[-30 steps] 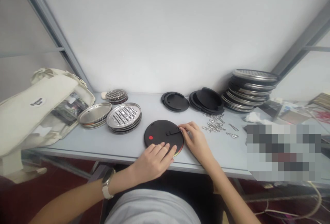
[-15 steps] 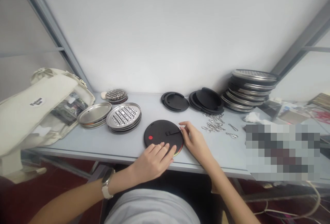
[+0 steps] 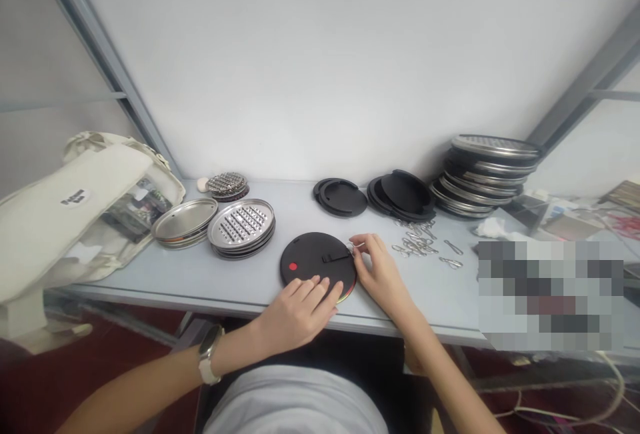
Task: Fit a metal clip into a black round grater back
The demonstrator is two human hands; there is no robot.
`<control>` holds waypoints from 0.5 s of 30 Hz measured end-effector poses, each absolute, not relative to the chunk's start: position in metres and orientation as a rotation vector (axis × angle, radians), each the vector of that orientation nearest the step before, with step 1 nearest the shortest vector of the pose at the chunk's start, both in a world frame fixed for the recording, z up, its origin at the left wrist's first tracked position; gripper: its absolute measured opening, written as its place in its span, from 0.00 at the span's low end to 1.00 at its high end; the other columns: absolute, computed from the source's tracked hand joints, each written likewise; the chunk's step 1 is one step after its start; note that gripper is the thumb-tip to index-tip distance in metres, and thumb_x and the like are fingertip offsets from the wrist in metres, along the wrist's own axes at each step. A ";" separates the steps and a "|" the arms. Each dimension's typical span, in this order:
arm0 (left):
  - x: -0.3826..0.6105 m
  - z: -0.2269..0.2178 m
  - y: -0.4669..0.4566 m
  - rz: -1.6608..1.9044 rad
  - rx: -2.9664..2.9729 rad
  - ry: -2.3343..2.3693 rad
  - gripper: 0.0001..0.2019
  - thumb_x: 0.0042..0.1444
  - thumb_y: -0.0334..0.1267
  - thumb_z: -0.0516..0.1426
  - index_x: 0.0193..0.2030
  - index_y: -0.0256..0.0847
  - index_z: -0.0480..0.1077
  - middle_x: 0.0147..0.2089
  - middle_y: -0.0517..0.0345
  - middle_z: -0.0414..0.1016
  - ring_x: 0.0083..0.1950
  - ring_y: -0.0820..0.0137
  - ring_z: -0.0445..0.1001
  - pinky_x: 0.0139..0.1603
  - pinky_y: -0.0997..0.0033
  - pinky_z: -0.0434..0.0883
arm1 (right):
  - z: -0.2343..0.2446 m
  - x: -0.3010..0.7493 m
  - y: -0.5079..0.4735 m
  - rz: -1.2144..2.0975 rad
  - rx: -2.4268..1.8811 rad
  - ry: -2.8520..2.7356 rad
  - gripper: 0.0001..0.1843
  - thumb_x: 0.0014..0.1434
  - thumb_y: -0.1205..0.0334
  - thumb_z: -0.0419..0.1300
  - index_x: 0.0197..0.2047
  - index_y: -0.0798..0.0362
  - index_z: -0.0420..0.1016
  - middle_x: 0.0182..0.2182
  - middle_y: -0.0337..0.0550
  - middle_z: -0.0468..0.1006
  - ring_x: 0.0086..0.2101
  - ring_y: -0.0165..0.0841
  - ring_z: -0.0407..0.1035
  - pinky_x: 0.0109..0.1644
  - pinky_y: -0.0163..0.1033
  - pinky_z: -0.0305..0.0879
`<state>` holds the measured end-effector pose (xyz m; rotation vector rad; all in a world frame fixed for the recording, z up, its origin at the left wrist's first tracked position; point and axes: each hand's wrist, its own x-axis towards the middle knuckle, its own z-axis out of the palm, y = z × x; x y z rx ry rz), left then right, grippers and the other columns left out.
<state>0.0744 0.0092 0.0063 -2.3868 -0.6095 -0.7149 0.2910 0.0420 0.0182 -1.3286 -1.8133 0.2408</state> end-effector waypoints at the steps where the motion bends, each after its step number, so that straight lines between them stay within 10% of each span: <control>1: 0.074 0.006 0.009 -0.714 -2.385 -0.611 0.17 0.69 0.40 0.52 0.60 0.32 0.67 0.51 0.46 0.74 0.49 0.65 0.73 0.45 0.66 0.66 | 0.019 0.291 0.042 0.228 -1.322 -1.806 0.08 0.66 0.60 0.51 0.46 0.51 0.68 0.42 0.48 0.72 0.39 0.37 0.71 0.47 0.46 0.68; 15: 0.075 0.005 0.009 -0.756 -2.388 -0.611 0.17 0.68 0.39 0.52 0.59 0.33 0.68 0.50 0.48 0.74 0.49 0.65 0.72 0.45 0.66 0.66 | 0.023 0.291 0.040 0.310 -1.350 -1.869 0.12 0.66 0.60 0.49 0.46 0.51 0.71 0.39 0.46 0.77 0.38 0.37 0.71 0.46 0.43 0.66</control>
